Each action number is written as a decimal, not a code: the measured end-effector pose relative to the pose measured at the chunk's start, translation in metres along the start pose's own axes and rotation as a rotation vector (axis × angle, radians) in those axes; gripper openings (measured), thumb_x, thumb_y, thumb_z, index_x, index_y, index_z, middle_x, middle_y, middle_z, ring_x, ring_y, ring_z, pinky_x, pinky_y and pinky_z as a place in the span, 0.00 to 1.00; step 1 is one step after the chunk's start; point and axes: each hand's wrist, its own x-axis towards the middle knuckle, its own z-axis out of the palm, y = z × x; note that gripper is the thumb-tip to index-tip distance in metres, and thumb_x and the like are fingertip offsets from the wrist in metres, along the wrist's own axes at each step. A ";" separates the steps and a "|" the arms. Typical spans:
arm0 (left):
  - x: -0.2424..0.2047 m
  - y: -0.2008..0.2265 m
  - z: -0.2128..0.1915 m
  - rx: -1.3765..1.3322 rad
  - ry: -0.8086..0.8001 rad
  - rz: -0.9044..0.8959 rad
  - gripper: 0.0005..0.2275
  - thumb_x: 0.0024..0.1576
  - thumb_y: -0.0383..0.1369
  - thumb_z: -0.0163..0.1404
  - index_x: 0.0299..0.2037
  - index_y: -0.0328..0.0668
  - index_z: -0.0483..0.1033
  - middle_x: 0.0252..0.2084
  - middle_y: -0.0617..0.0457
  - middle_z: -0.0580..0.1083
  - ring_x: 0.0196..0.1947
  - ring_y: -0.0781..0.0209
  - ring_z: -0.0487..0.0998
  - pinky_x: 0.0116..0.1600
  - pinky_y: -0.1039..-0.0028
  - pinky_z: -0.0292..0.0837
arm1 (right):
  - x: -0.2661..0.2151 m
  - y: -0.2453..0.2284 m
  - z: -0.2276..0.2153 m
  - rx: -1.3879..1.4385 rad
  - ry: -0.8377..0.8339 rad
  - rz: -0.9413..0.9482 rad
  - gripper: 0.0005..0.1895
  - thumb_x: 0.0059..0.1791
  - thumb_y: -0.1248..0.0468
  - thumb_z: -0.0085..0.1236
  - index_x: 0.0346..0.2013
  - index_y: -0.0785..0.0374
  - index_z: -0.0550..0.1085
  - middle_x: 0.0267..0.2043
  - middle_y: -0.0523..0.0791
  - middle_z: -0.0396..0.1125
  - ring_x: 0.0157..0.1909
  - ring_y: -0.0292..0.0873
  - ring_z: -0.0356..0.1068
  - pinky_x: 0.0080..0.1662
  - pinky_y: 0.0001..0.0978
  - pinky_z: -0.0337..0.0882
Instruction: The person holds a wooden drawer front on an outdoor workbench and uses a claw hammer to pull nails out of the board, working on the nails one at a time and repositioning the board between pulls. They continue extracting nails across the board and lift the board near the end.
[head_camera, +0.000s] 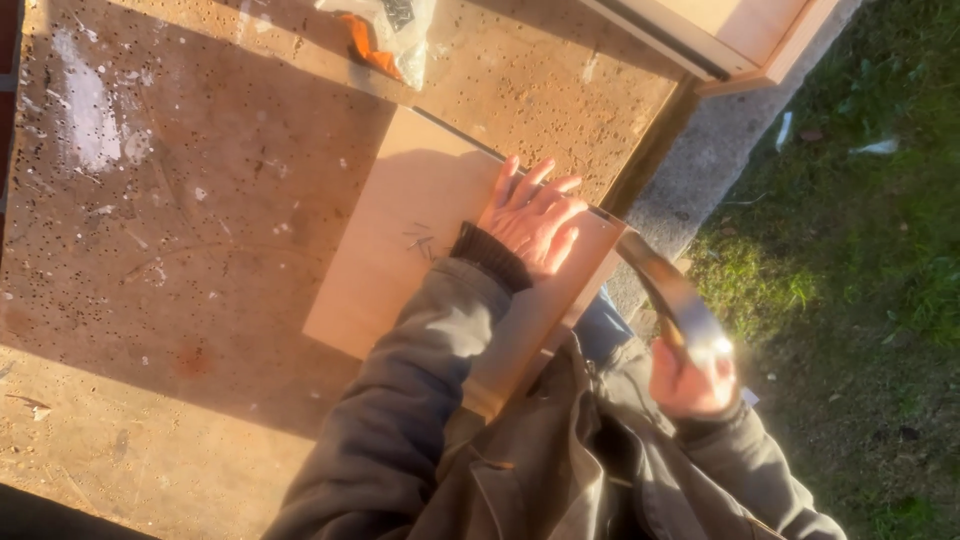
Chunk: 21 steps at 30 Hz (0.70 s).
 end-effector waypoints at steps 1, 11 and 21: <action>0.003 -0.004 0.002 0.007 0.014 -0.004 0.16 0.60 0.38 0.48 0.57 0.50 0.74 0.68 0.52 0.67 0.75 0.43 0.57 0.78 0.40 0.33 | -0.007 0.008 0.004 0.005 -0.002 -0.015 0.16 0.61 0.63 0.44 0.59 0.72 0.66 0.36 0.57 0.71 0.18 0.32 0.58 0.21 0.25 0.60; -0.005 -0.001 0.008 0.002 0.028 0.016 0.15 0.59 0.39 0.49 0.56 0.49 0.74 0.68 0.51 0.67 0.74 0.47 0.56 0.78 0.42 0.34 | -0.027 0.007 -0.009 -0.043 -0.173 0.254 0.13 0.57 0.64 0.44 0.49 0.73 0.67 0.34 0.53 0.67 0.15 0.33 0.56 0.17 0.25 0.60; -0.002 -0.001 0.015 -0.004 0.045 -0.001 0.17 0.58 0.41 0.49 0.55 0.48 0.74 0.68 0.53 0.67 0.75 0.49 0.57 0.80 0.44 0.34 | -0.053 0.049 -0.003 -0.181 -0.147 0.029 0.14 0.56 0.63 0.45 0.45 0.75 0.70 0.21 0.46 0.66 0.12 0.31 0.53 0.13 0.25 0.54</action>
